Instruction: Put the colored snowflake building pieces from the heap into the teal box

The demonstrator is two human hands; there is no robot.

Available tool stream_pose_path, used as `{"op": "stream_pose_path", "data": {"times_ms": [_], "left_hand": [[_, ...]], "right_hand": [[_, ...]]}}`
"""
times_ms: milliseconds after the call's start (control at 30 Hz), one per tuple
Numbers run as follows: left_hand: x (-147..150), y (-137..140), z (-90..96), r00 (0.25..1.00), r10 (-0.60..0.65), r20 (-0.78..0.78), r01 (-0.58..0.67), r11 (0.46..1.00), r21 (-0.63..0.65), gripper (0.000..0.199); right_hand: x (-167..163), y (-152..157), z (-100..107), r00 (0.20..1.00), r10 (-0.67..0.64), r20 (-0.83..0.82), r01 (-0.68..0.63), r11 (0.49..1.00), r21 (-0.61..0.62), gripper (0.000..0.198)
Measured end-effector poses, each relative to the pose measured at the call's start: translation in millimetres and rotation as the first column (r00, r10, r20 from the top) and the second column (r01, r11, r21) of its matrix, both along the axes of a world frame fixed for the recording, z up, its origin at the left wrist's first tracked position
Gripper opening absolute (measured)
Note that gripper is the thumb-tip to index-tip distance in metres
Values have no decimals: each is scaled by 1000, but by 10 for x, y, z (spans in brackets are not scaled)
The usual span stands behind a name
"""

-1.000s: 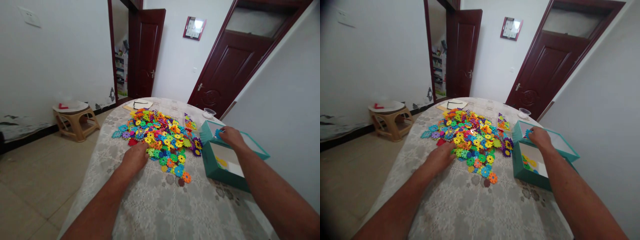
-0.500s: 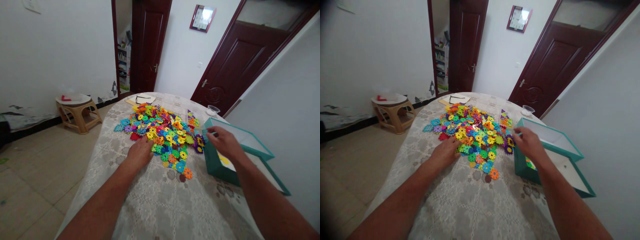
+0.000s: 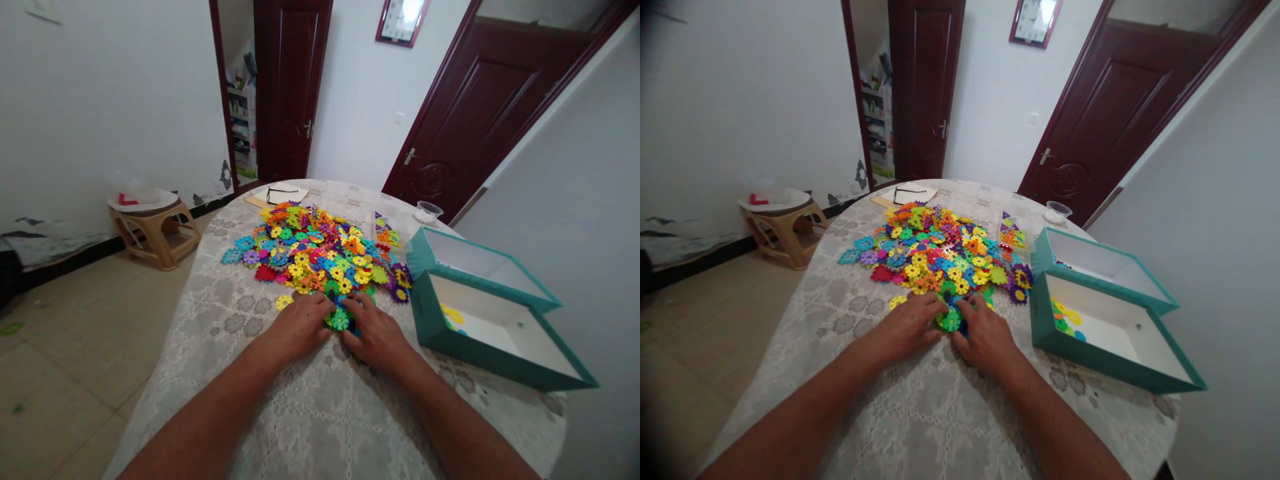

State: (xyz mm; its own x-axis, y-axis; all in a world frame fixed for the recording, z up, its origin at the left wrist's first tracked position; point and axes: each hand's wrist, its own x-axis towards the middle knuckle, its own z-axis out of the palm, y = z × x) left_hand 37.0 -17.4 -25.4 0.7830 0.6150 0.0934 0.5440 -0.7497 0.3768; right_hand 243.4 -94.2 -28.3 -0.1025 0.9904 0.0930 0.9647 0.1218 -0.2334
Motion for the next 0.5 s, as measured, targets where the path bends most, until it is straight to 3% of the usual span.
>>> {"op": "stream_pose_path", "data": {"times_ms": [167, 333, 500], "left_hand": [[94, -54, -69, 999, 22, 25, -22, 999, 29, 32], [168, -39, -141, 999, 35, 29, -37, 996, 79, 26], [201, 9, -180, 994, 69, 79, -70, 997, 12, 24]], "right_hand": [[113, 10, -65, 986, 90, -138, -81, 994, 73, 41], [145, 61, -170, 958, 120, -260, -74, 981, 179, 45], [133, 89, -193, 906, 113, -409, -27, 977, 209, 45]]}}
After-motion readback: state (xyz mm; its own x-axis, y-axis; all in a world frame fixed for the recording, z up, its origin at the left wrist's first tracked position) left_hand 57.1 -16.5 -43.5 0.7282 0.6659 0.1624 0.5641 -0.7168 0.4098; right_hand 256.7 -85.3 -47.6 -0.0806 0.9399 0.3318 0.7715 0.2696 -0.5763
